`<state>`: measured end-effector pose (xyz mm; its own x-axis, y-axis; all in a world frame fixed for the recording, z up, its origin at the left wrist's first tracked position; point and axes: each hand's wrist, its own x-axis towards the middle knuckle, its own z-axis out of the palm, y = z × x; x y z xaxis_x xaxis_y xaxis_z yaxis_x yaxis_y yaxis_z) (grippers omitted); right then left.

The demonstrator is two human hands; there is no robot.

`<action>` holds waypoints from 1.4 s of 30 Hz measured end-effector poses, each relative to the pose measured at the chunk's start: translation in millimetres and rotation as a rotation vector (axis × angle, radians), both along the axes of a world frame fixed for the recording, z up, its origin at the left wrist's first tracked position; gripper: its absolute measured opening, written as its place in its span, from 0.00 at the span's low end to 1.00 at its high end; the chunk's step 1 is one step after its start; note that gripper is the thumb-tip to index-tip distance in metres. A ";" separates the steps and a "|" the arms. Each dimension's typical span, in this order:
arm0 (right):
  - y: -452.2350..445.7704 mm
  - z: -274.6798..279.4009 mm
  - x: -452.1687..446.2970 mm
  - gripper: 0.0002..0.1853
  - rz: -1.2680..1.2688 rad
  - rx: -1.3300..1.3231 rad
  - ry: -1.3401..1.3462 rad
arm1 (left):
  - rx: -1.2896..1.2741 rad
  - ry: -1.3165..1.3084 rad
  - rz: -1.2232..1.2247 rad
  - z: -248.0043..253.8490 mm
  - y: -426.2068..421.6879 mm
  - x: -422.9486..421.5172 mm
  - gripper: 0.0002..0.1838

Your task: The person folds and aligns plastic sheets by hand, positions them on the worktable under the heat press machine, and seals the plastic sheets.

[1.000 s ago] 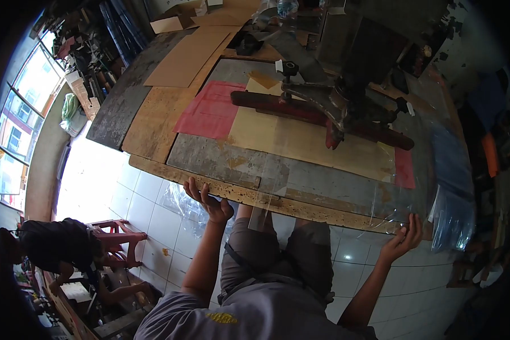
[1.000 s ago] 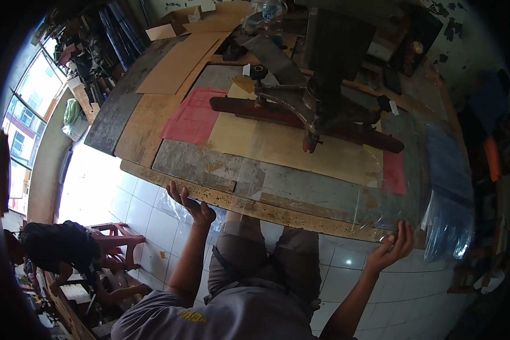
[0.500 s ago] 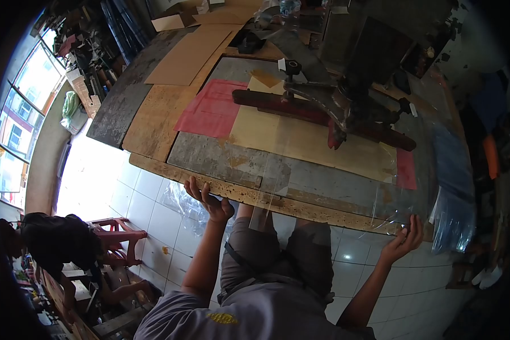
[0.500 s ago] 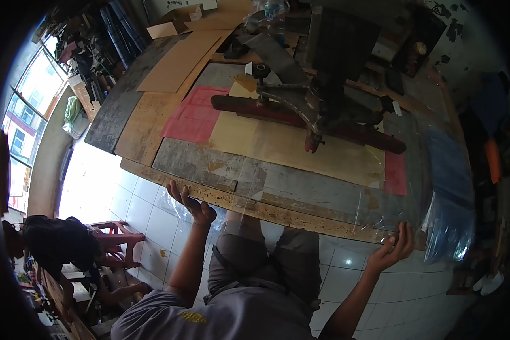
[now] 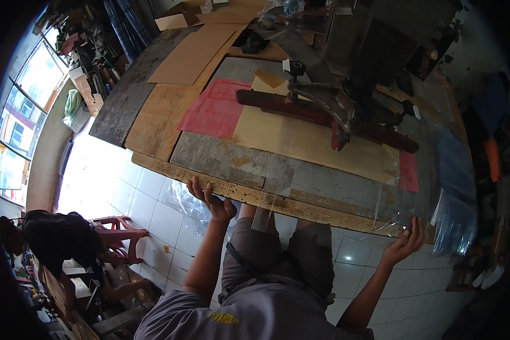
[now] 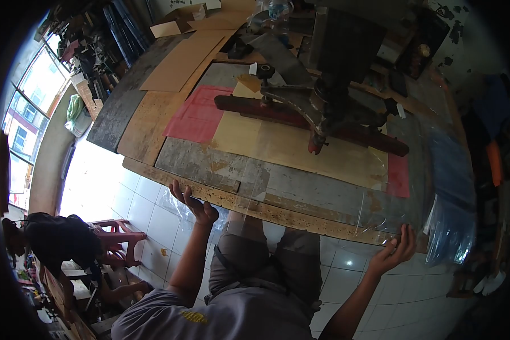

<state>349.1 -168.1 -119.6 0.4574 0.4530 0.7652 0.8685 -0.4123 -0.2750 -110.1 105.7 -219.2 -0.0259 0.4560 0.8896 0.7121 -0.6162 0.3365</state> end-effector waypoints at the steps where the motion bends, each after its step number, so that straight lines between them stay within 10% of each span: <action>1: -0.3 -0.1 -0.2 0.23 0.002 0.002 0.008 | 0.000 0.000 -0.002 0.1 -0.2 -0.2 0.35; 31: -14.9 36.3 -5.8 0.19 0.055 -0.129 0.129 | -0.087 0.016 0.071 75.9 -23.3 -12.0 0.31; 36: 1.7 87.3 -4.8 0.19 0.147 -0.181 0.197 | -0.219 0.151 -0.351 162.4 3.1 -11.7 0.14; 42: 86.5 120.6 -5.0 0.24 0.368 -0.451 0.308 | -0.488 0.439 -0.652 210.3 39.9 55.8 0.21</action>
<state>344.1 -81.6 1.0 0.3790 0.8675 0.3223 0.8841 -0.2364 -0.4031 -54.3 145.6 -8.9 0.6617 0.5888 0.4642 0.3994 -0.8008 0.4464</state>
